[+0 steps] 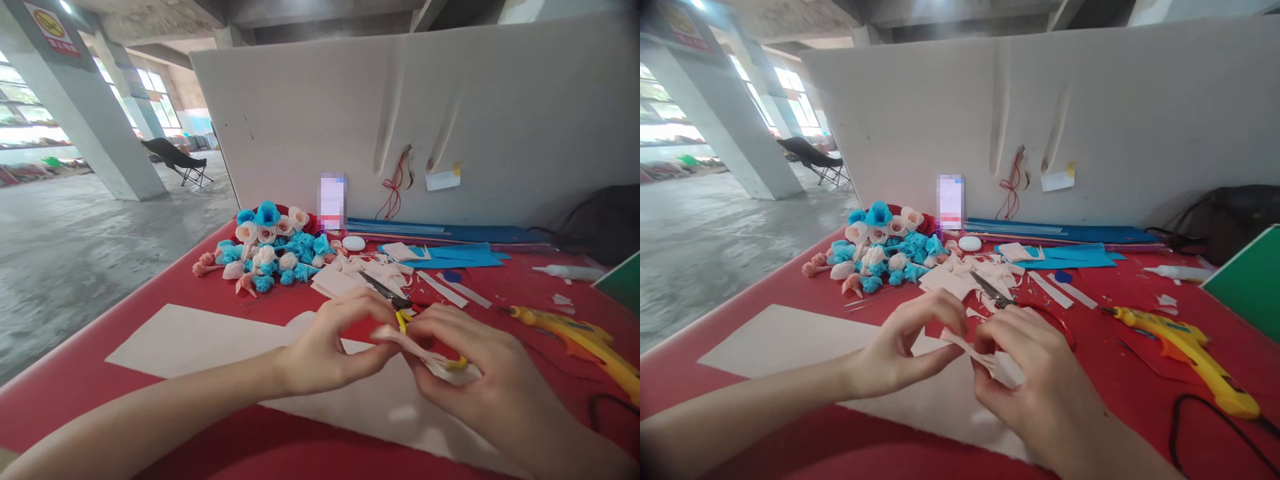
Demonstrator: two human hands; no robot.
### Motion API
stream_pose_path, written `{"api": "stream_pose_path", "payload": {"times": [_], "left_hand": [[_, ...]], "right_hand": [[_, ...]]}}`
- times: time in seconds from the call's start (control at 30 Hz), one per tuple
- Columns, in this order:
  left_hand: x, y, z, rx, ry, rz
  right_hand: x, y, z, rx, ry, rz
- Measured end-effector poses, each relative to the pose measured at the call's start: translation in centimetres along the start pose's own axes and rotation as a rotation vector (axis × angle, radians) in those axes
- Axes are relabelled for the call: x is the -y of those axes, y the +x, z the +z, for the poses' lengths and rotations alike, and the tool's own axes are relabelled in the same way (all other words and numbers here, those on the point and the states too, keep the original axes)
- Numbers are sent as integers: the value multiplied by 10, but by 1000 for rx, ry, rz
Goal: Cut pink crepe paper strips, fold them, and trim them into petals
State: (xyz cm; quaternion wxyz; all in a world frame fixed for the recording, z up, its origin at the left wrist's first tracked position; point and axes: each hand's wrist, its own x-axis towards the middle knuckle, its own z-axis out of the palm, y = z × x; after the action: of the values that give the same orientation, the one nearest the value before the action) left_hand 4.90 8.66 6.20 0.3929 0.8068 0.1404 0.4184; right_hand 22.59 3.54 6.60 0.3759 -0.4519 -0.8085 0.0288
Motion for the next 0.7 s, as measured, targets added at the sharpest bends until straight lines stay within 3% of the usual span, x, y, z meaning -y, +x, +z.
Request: {"api": "stream_pose_path", "payload": {"times": [0.07,0.2,0.3,0.37,0.57,0.7], "left_hand": [[0,1,-2,7,1,55],[1,1,-3,-10,-83,17],[-3,1,-4,-19,-27,43],[-8,3,-7,-15,139,148],[-29,2,-15,-54,795,636],[-36,-5,-12,-162,897,700]], "right_hand": [[-4,-1,-1,-38,-91,-98],[-3,-2,-2,-79,-155,-250],[1,-2,-1,-79,-103,-241],[4,-1,0,-86,-42,-199],[18,1,2,-81,142,-98],[22,0,0,-87,284,-31]]}}
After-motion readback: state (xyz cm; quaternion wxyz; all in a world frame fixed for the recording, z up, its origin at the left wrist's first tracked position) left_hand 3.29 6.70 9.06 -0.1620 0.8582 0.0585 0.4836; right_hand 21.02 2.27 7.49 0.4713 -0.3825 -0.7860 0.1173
